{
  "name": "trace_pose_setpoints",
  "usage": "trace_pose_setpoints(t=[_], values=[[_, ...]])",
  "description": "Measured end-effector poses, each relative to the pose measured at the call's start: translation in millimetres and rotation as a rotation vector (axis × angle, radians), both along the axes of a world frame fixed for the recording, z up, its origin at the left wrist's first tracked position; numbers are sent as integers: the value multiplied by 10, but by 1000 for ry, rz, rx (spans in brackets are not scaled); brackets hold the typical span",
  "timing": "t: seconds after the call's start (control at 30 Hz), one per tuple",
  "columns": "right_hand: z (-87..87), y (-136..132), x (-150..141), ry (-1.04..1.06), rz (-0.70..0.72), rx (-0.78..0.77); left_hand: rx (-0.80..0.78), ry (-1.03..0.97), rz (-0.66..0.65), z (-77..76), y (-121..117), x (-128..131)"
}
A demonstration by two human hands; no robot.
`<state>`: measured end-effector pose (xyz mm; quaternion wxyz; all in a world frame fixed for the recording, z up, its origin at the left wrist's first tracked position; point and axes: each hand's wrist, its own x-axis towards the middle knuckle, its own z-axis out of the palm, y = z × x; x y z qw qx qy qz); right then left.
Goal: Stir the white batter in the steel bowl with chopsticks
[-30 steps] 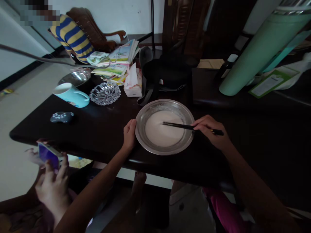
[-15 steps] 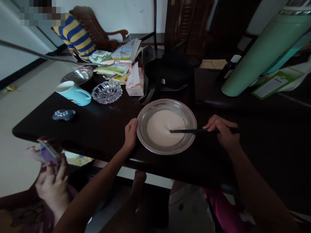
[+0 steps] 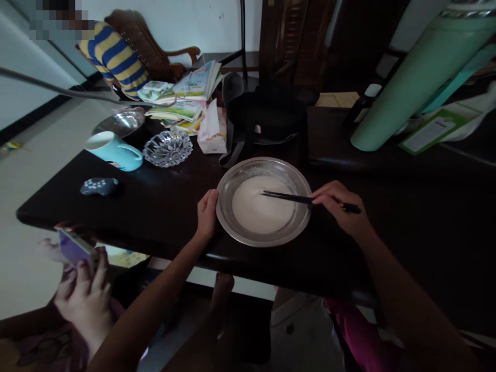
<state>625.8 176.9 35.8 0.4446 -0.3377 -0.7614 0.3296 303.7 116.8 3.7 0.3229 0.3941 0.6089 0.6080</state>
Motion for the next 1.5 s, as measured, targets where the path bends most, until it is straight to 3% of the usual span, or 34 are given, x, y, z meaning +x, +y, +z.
trace_pose_setpoints(t=[0.07,0.13,0.27,0.43,0.57,0.73,0.9,1.07,1.2,1.37,1.5], values=[[-2,4,18,99,-69,-11,-5,-5,-4,-5,2,-2],[0,2,25,133,-51,-31,-4,-12,-12,-15,3,-6],[19,-13,-4,-38,55,1,1,-11,-1,-33,1,-13],[19,-12,5,110,-108,-6,0,-8,-12,-26,3,-8],[20,-16,-15,-1,37,-12,-6,-4,6,-7,2,7],[18,-10,-9,89,-96,4,-5,13,2,6,-3,9],[16,-12,-21,-31,26,21,-1,-2,1,-3,-2,2],[-1,-4,-2,103,-90,-11,-14,-2,4,3,0,8],[11,-11,-25,-5,50,-15,-9,-10,3,-1,2,7],[13,0,-8,80,-74,-16,6,-14,-4,-15,2,0],[2,-4,2,12,49,-35,-2,-24,-12,-9,1,-1]])
